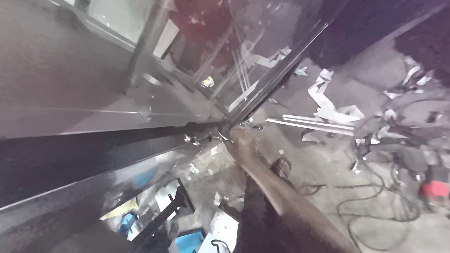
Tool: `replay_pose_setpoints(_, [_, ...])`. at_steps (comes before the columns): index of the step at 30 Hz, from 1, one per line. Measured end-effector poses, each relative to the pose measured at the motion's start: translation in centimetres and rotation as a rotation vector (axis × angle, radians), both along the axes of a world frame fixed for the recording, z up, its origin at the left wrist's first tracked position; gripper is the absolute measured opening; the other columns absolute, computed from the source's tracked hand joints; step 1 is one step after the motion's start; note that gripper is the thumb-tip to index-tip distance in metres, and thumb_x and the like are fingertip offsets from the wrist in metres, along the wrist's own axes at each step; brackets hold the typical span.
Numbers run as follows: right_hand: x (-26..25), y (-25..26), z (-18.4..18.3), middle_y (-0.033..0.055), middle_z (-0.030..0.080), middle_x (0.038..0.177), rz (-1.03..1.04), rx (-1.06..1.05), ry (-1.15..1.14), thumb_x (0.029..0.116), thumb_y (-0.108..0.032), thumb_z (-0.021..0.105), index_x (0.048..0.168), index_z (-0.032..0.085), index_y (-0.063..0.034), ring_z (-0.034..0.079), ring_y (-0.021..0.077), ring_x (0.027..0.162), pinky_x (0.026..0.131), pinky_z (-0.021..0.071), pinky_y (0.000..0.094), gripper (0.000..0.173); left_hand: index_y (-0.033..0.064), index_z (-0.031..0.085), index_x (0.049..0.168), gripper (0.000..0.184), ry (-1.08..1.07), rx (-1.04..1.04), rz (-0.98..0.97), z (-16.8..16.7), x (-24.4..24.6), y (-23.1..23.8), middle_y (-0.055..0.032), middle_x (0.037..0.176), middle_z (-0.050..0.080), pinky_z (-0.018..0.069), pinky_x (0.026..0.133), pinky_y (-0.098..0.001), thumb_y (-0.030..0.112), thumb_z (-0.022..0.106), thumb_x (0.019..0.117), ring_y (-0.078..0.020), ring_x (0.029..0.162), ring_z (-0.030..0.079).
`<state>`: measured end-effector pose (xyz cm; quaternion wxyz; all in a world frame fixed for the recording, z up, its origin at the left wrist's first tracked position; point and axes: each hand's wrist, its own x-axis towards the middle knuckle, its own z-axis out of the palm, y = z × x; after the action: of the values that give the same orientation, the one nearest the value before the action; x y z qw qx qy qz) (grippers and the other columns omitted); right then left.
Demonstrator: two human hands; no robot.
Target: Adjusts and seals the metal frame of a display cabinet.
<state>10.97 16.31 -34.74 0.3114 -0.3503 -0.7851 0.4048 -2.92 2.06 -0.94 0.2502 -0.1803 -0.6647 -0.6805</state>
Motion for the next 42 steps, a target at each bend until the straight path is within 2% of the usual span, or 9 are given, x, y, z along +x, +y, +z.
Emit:
replay_pose_setpoints(5, [-0.4,0.1,5.3,0.0093,0.073,0.082,0.026,0.071,0.164,0.0859,-0.014,0.074,0.084,0.073,-0.0053,0.071,0.0228,0.082,0.078,0.0597,0.0379,0.009,-0.0184,0.036,0.124,0.04,0.164,-0.059,0.18,-0.8,0.7,0.4,-0.0237,0.096,0.06,0.0592,0.077,-0.0425,0.018,0.027,0.109,-0.0271,0.087,0.065])
replay_pose_setpoints(7, [-0.6,0.1,7.2,0.0089,0.074,0.082,0.018,0.105,0.199,0.0862,-0.015,0.074,0.084,0.074,-0.0057,0.071,0.022,0.081,0.077,0.0595,0.0371,0.009,-0.0146,0.04,0.124,0.054,0.145,0.006,0.071,-0.2,0.9,1.1,-0.0238,0.095,0.062,0.0596,0.077,-0.0449,0.036,0.025,0.1114,-0.0286,0.086,0.066])
replay_pose_setpoints(10, [-0.7,-0.2,9.6,0.0067,0.075,0.082,-0.007,0.111,0.229,0.0877,-0.018,0.075,0.083,0.075,-0.0078,0.072,0.0186,0.08,0.078,0.0597,0.0342,0.011,-0.0081,0.05,0.106,0.047,0.162,0.118,-0.076,-0.1,0.9,1.2,-0.013,0.081,0.062,0.0582,0.071,-0.0357,0.032,0.026,0.1098,-0.0187,0.077,0.065])
replay_pose_setpoints(15, [-0.7,-1.4,11.5,0.0036,0.074,0.079,-0.102,0.08,0.247,0.085,-0.017,0.078,0.083,0.076,-0.0085,0.072,0.0133,0.076,0.075,0.0598,0.029,0.009,-0.0014,0.027,0.143,0.049,0.248,0.053,0.034,-1.1,0.8,0.9,-0.0125,0.115,0.058,0.0559,0.089,-0.039,0.037,0.022,0.1127,-0.018,0.103,0.062])
replay_pose_setpoints(21, [-1.1,-1.5,15.0,0.0001,0.073,0.077,-0.197,0.265,0.134,0.0865,-0.027,0.074,0.089,0.081,-0.0205,0.067,0.0166,0.069,0.064,0.0502,0.0384,0.009,0.004,0.053,0.115,0.047,0.167,0.212,-0.062,-0.8,1.2,2.0,-0.0017,0.094,0.067,0.0576,0.083,-0.0356,0.044,0.029,0.1111,-0.0124,0.093,0.068])
replay_pose_setpoints(23, [-1.3,-1.1,16.2,-0.0008,0.072,0.077,-0.191,0.314,0.14,0.0864,-0.025,0.073,0.091,0.081,-0.0221,0.065,0.0167,0.069,0.063,0.0477,0.0379,0.01,0.0059,0.051,0.129,0.05,0.142,0.281,-0.156,-1.1,1.0,1.4,-0.0032,0.108,0.067,0.0573,0.09,-0.0385,0.047,0.028,0.1106,-0.0142,0.104,0.066])
replay_pose_setpoints(27, [-1.5,-0.4,18.2,-0.003,0.077,0.088,-0.156,0.33,0.201,0.088,-0.025,0.074,0.095,0.082,-0.0254,0.069,0.0131,0.075,0.065,0.0509,0.0346,0.011,0.0143,0.059,0.116,0.047,0.065,0.472,-0.206,-1.0,1.2,2.4,0.0013,0.098,0.069,0.0596,0.08,-0.0363,0.051,0.029,0.1092,-0.0117,0.095,0.068])
replay_pose_setpoints(37, [-1.4,0.7,18.3,-0.0025,0.077,0.087,-0.03,0.275,0.28,0.0913,-0.03,0.076,0.094,0.081,-0.0193,0.07,0.0118,0.078,0.071,0.0556,0.0339,0.012,0.0169,0.053,0.128,0.045,0.136,0.271,-0.098,-1.3,1.3,2.2,0.007,0.109,0.069,0.0554,0.096,-0.0346,0.05,0.029,0.11,-0.0083,0.109,0.066])
replay_pose_setpoints(42, [-0.2,1.0,18.3,-0.0041,0.077,0.09,0.035,0.216,0.252,0.089,-0.03,0.076,0.097,0.08,-0.0204,0.071,0.0101,0.081,0.074,0.0561,0.0345,0.013,0.0203,0.036,0.146,0.048,0.176,-0.049,0.006,-4.3,4.9,-0.3,0.0114,0.131,0.057,0.0508,0.101,-0.0277,0.04,0.054,0.1057,-0.0038,0.119,0.058])
